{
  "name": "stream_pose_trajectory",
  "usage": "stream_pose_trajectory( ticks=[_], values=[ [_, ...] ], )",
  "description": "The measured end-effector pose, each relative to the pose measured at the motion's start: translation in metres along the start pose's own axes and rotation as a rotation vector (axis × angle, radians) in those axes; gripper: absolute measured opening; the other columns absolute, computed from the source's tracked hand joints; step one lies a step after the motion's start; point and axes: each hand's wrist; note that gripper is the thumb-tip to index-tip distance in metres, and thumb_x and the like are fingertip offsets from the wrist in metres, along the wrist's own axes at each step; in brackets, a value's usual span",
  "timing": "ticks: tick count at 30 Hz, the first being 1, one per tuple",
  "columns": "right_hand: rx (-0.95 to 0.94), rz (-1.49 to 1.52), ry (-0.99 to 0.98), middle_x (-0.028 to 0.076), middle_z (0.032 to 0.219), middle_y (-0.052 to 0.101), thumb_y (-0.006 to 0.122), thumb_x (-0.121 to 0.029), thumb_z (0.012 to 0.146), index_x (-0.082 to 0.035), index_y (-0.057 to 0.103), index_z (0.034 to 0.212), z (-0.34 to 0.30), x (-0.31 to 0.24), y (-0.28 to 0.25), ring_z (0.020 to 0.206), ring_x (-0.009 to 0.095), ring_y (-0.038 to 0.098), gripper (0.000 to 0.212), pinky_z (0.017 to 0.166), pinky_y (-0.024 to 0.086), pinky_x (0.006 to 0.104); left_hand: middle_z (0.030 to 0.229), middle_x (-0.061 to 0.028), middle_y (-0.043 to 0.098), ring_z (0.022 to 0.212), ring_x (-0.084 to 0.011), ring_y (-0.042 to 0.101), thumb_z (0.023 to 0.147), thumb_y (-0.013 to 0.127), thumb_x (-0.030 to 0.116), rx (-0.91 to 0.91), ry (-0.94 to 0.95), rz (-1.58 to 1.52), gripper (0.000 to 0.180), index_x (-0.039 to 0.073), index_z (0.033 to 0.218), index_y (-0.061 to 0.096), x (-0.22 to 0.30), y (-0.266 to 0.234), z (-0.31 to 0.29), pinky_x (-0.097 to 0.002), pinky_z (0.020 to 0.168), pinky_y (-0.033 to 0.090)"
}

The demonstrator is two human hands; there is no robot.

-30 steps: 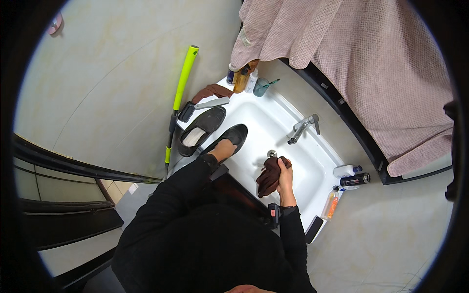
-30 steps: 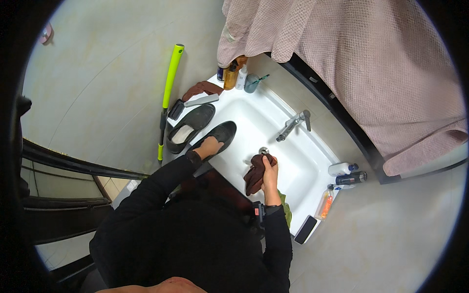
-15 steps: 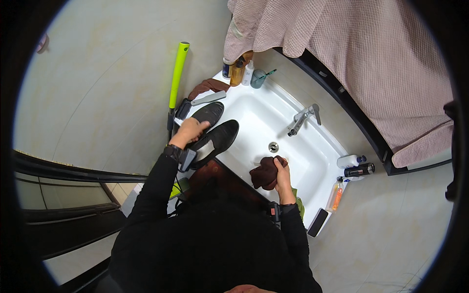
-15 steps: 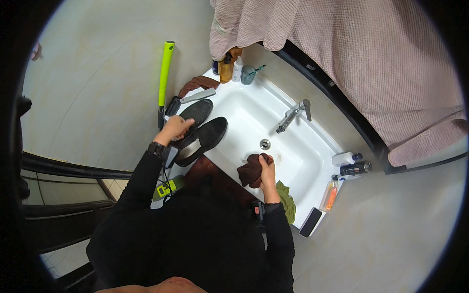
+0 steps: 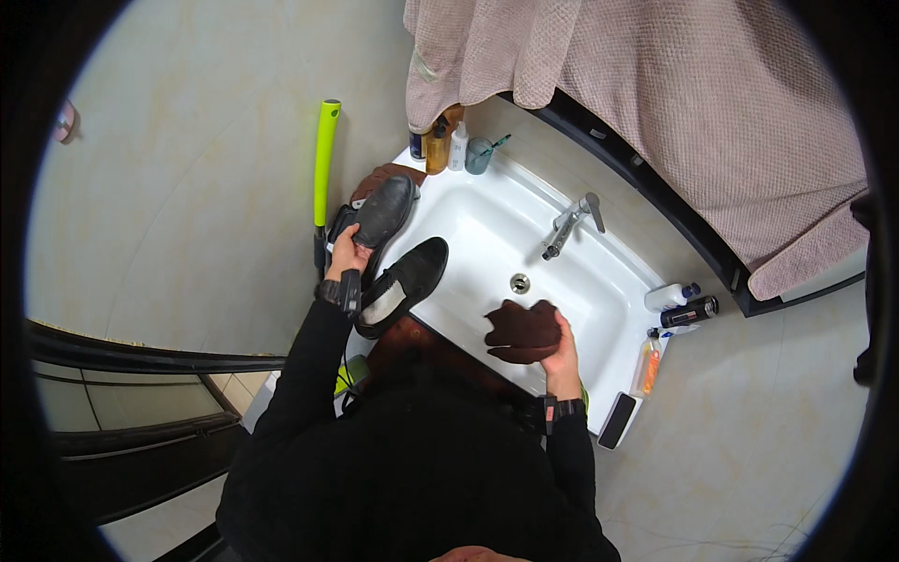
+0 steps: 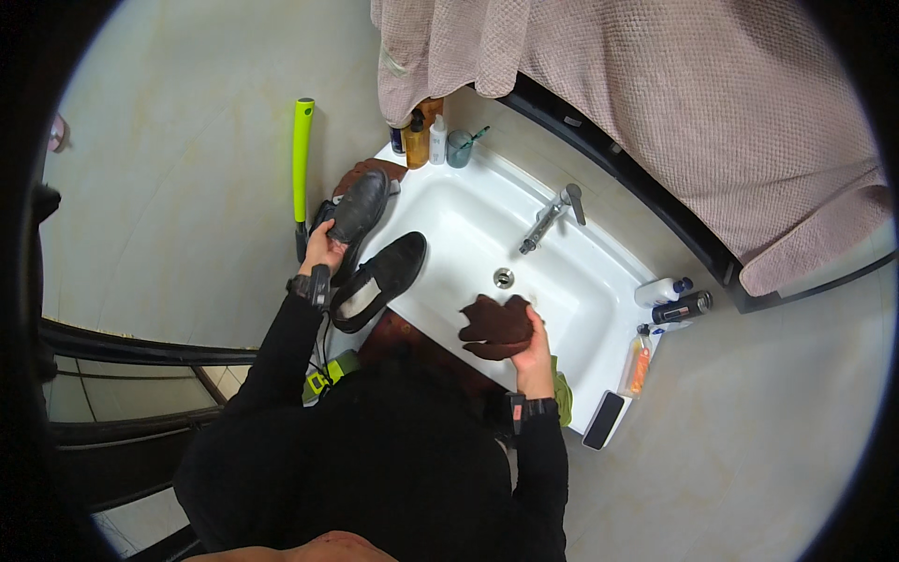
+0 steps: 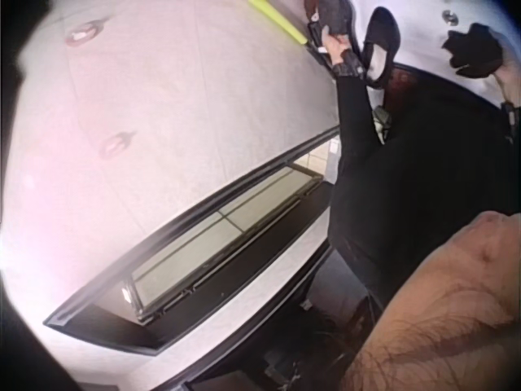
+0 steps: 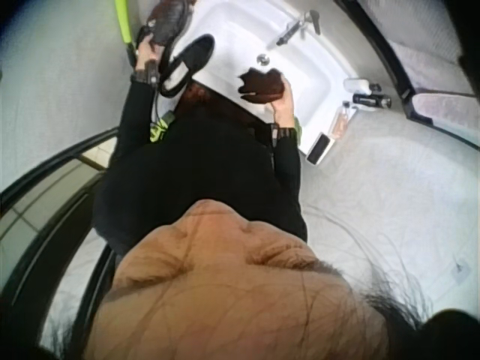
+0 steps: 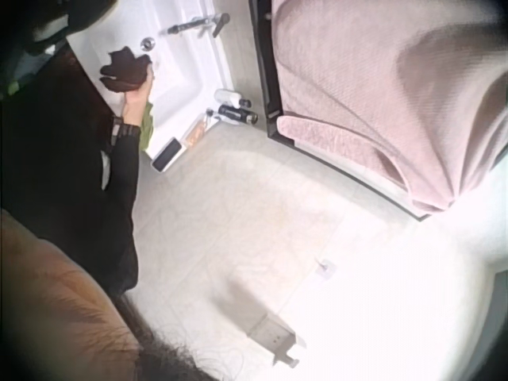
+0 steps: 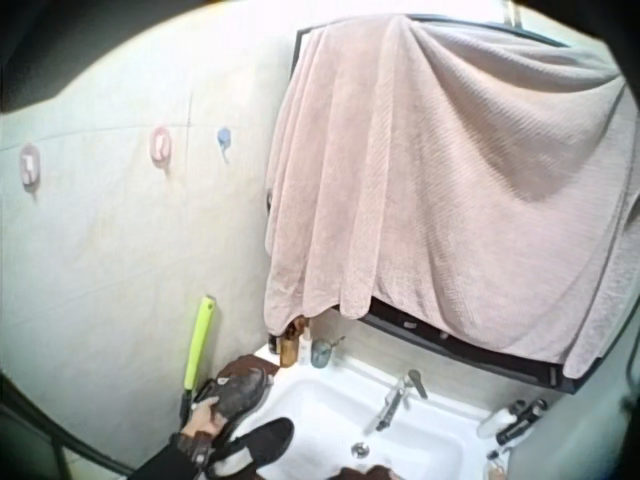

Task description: The person moves a scale, mops the bathroom floor, then cleans a pair of black shoes at the sink using a cloth and liquid soap. They wipe each shoe thoroughly, rinse the cloth, and place the shoes back near the entrance.

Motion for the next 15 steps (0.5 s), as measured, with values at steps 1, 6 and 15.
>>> stream_pose_trajectory(
  ticks=[1,6,15],
  values=[
    [-0.005,0.024,-0.015,0.014,0.119,0.058,0.059,-0.028,0.088,-0.006,0.055,0.115,-0.006,-0.005,0.004,0.112,0.031,0.054,0.035,0.098,0.042,0.0435,0.116,-0.0181,0.060,0.109,-0.0293,0.059,0.088,0.052,0.014,-0.115,0.055,-0.006,0.029,-0.002,0.112,0.053,0.001,0.014,-0.019,-0.0417,0.095,0.046],
    [-0.433,0.003,-0.144,0.014,0.121,0.055,0.053,-0.036,0.091,-0.007,0.054,0.117,-0.025,-0.031,0.052,0.115,0.032,0.051,0.038,0.099,0.038,0.0471,0.126,-0.0176,0.055,0.117,-0.0315,0.052,0.090,0.051,0.036,-0.573,-0.015,-0.219,0.053,-0.001,0.128,0.045,0.006,0.103,-0.105,-0.0443,0.105,0.035],
    [-0.565,0.169,-0.326,0.021,0.130,0.048,0.040,-0.046,0.093,-0.001,0.042,0.129,-0.063,-0.063,0.149,0.121,0.034,0.045,0.058,0.105,0.034,0.0468,0.130,-0.0204,0.050,0.119,-0.0367,0.049,0.087,0.045,0.019,-0.897,-0.190,-0.380,0.046,-0.003,0.127,0.046,-0.041,0.202,-0.140,-0.0510,0.105,0.034]
  ],
)
Point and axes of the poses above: each hand's wrist, its own z-axis towards the middle knuckle, its own y-axis out of the palm, x = y × z
